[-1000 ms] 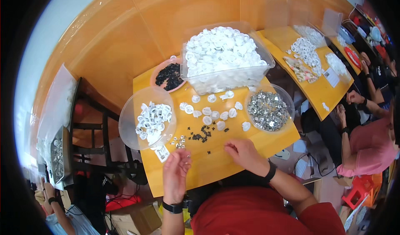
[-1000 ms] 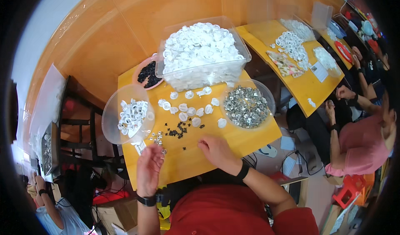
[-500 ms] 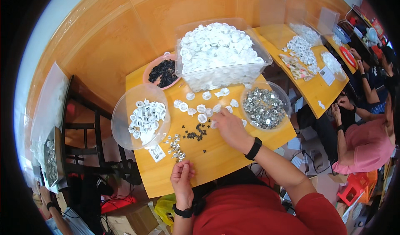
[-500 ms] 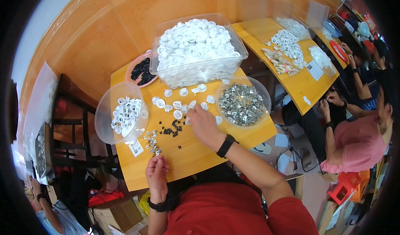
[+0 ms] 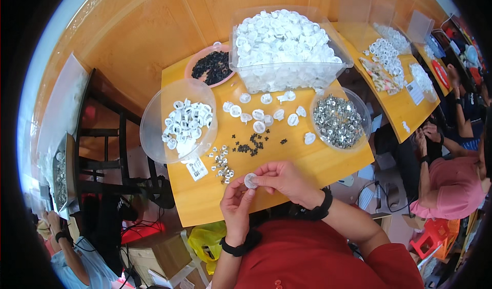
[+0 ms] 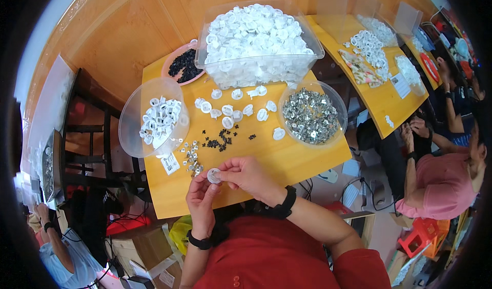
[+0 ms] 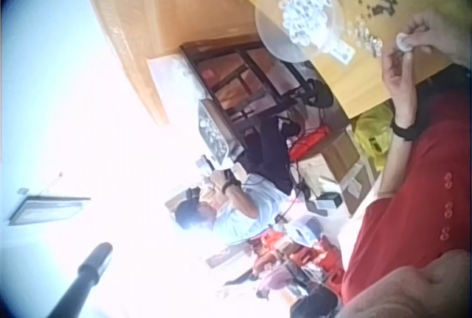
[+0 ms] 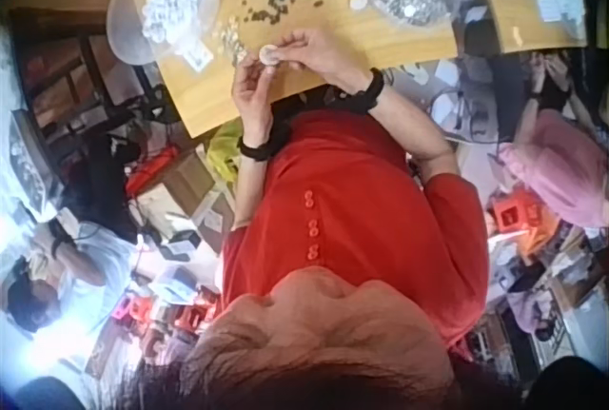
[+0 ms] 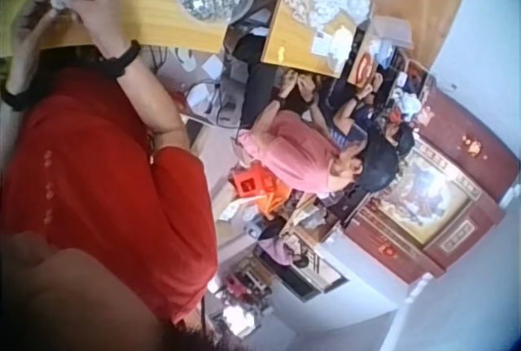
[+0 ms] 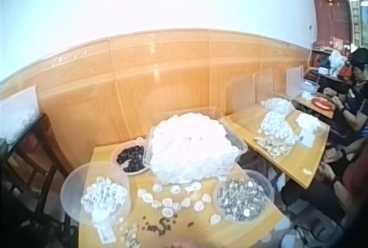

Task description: Insert small black components into white circular plastic housings at a workshop table.

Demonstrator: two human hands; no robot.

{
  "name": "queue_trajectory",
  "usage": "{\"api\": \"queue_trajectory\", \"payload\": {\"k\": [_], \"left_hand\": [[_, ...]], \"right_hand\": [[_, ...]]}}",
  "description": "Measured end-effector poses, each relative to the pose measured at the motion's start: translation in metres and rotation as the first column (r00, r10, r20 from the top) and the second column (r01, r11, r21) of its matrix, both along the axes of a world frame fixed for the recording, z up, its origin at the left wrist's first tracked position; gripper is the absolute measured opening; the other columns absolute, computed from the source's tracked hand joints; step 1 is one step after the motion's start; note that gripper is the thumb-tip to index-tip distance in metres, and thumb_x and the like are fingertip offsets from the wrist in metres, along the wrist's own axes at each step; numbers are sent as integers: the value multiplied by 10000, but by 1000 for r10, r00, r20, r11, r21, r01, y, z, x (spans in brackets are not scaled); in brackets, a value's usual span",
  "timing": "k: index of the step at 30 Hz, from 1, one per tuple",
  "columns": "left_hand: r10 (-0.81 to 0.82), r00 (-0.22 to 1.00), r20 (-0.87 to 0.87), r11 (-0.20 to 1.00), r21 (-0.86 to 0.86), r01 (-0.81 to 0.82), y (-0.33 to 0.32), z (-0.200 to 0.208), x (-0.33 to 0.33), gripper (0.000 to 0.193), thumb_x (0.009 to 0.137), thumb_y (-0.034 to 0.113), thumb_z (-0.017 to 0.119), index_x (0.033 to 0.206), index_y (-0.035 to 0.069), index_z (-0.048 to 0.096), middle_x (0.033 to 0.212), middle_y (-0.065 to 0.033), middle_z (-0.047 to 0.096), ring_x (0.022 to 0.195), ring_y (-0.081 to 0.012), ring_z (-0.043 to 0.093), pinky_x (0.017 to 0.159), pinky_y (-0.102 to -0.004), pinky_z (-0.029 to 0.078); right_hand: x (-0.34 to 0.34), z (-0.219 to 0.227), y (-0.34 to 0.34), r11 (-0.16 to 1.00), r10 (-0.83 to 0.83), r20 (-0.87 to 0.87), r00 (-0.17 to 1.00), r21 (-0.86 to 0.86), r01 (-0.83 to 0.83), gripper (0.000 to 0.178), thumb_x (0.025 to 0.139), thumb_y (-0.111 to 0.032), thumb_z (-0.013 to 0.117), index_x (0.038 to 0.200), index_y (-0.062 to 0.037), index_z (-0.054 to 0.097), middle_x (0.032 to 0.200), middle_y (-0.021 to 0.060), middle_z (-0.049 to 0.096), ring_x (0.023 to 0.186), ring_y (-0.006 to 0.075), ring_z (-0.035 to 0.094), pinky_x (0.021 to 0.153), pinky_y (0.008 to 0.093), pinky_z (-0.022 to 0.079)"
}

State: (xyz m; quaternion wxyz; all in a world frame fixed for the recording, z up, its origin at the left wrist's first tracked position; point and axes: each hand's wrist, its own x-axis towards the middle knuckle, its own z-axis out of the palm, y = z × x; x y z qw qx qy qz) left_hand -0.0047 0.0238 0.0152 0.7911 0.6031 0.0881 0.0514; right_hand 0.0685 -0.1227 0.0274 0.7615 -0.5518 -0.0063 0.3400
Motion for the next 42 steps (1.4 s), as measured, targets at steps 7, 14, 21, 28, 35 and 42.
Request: {"api": "queue_trajectory", "payload": {"k": [7,14,21,28,35,42], "left_hand": [[73,991,-109,963,-249,-99,8,-5,-6,260,922,70,560,1177,17,553,1093,-57,616,980,-123,579,856,-272,465],[74,993,-95,932,-348,-103,17,-5,-8,261,947,115,524,1187,16,542,1087,-66,613,959,-141,590,834,-280,487],[241,963,-121,841,-470,-270,52,-17,-18,335,955,248,503,1197,16,513,1023,-57,601,871,-149,587,809,-262,486],[218,974,-60,829,-515,-218,56,-19,-19,329,961,214,490,1225,18,481,1042,-54,583,888,-142,577,804,-257,488],[265,961,-80,802,-535,-266,60,-24,-21,301,960,181,489,1210,14,487,1046,-59,579,913,-141,567,819,-260,479],[237,968,-82,812,-530,-244,62,-22,-18,290,959,180,489,1201,19,493,1048,-63,581,935,-140,560,827,-272,471]], "right_hand": [[-13,-3,8,994,-19,-41,999,106,23,170,915,-136,581,1002,-1,637,795,50,667,554,51,527,524,184,430],[-18,-11,5,1000,25,45,999,1,-25,198,895,-124,611,1050,-2,629,837,68,679,576,58,538,528,206,440],[-9,-10,-15,684,282,748,600,-596,421,154,801,-96,618,940,-40,586,841,150,608,734,349,602,609,422,482],[2,-11,16,609,486,654,580,-729,312,175,828,-81,546,999,-53,523,870,148,547,739,361,589,618,447,471],[22,-10,26,516,507,694,511,-719,465,170,802,-60,535,971,-50,524,853,146,541,743,343,596,620,433,483],[12,-20,72,781,412,797,441,-559,279,242,801,-54,563,1042,-74,541,892,115,534,792,328,587,640,409,483]]}}
